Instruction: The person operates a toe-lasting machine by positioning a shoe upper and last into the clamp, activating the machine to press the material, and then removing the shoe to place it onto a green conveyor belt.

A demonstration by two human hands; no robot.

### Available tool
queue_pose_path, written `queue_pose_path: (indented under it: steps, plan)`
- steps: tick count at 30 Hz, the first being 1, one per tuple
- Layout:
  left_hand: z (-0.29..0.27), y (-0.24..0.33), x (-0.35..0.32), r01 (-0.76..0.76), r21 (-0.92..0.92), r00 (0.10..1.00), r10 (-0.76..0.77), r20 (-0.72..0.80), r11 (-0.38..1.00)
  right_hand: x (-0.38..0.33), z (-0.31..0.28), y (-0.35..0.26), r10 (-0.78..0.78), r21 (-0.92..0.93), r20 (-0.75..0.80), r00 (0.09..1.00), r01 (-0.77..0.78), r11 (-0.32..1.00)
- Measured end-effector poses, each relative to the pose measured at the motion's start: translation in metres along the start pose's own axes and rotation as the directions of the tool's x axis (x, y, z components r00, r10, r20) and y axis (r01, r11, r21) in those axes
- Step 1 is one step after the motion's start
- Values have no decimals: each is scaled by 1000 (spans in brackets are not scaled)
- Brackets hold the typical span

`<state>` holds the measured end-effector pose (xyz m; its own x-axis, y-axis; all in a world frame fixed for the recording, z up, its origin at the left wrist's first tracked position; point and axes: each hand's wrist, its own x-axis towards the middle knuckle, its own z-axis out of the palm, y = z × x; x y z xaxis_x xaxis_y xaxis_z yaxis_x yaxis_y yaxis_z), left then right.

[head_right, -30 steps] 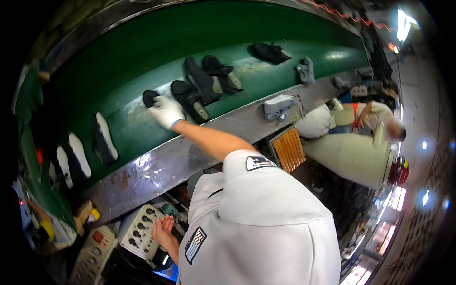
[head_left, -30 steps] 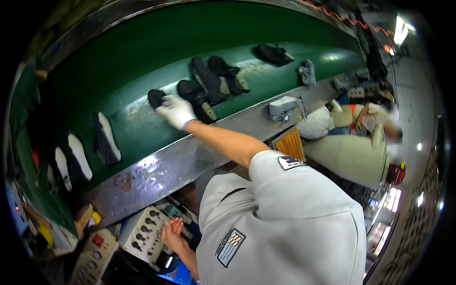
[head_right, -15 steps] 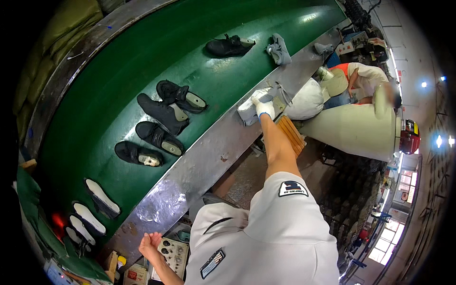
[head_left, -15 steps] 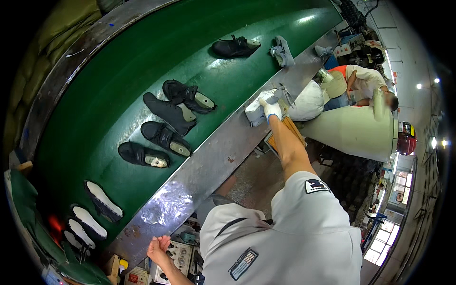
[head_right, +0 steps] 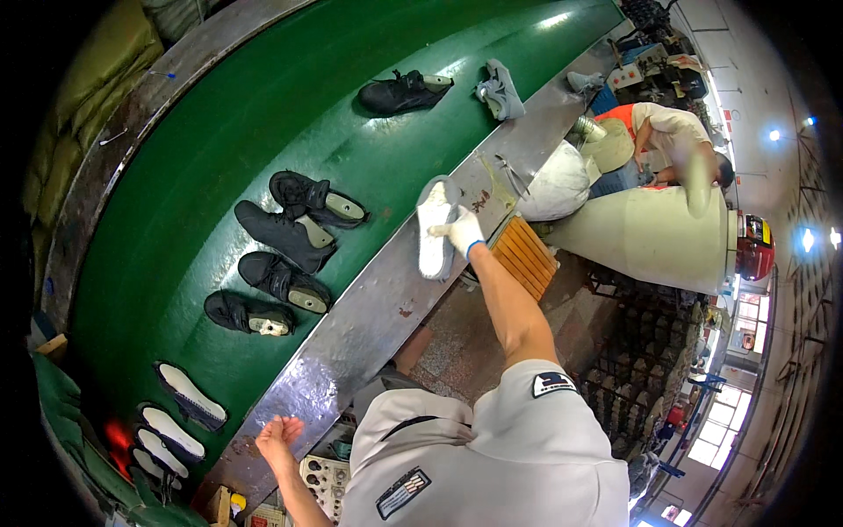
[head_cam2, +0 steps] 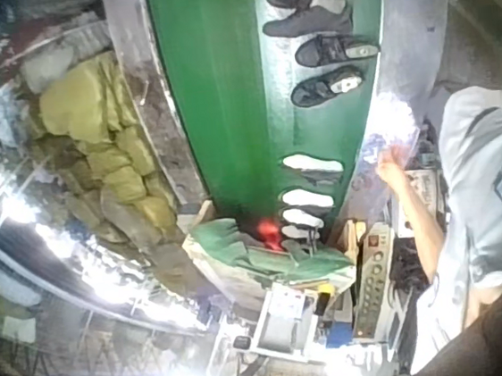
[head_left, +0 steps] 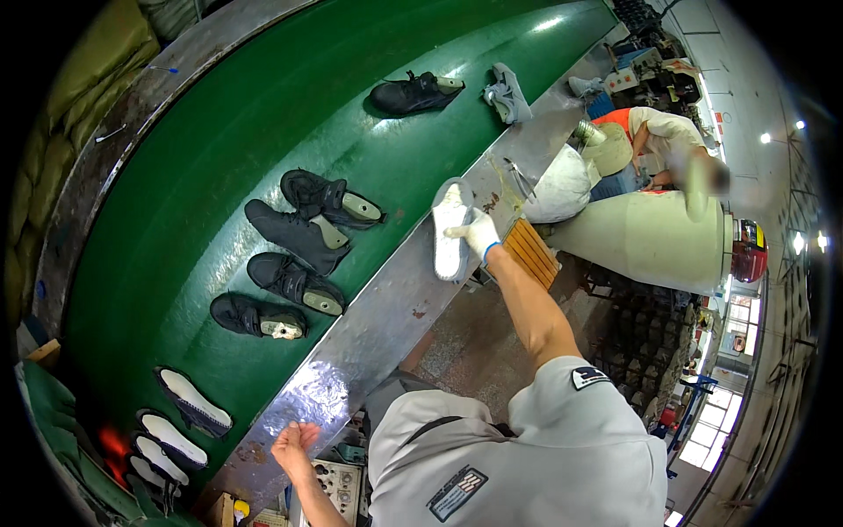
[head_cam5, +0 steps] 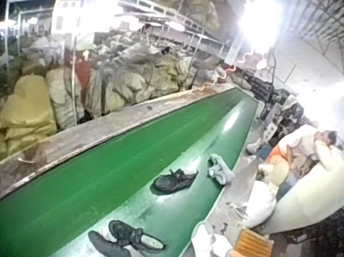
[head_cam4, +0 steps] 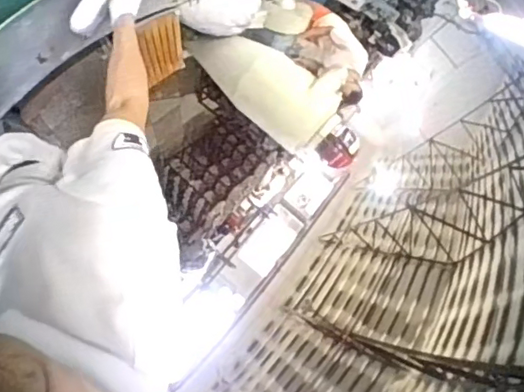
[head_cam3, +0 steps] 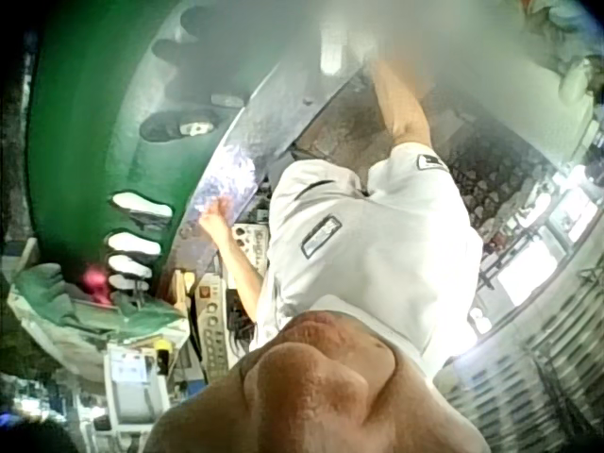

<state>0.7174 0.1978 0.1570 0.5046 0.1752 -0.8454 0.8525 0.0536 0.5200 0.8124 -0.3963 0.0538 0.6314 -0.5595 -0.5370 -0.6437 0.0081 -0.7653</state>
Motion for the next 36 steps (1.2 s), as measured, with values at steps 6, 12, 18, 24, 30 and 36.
queue_pose_path:
  steps: [6,12,18,24,30,36]
  plan:
    - [-10,24,15,-81,11,997,81,-14,997,-24,13,-42,-211,-273,69,975,222,936]
    - [-23,16,4,-107,10,994,107,-26,994,42,-84,-148,-380,-649,66,923,329,686]
    - [-30,-23,-8,-43,-29,999,42,-19,999,85,-45,-279,-593,-985,-89,800,17,171]
    - [-29,-45,-29,-98,-167,993,86,-78,981,-25,188,-178,-511,-642,437,740,655,399]
    - [-35,-81,-90,-150,-342,966,64,-251,928,-179,402,-110,-335,-187,764,551,686,703]
    - [-34,-96,-138,-149,-493,920,-63,-387,857,-273,539,-86,-42,-389,855,517,693,607]
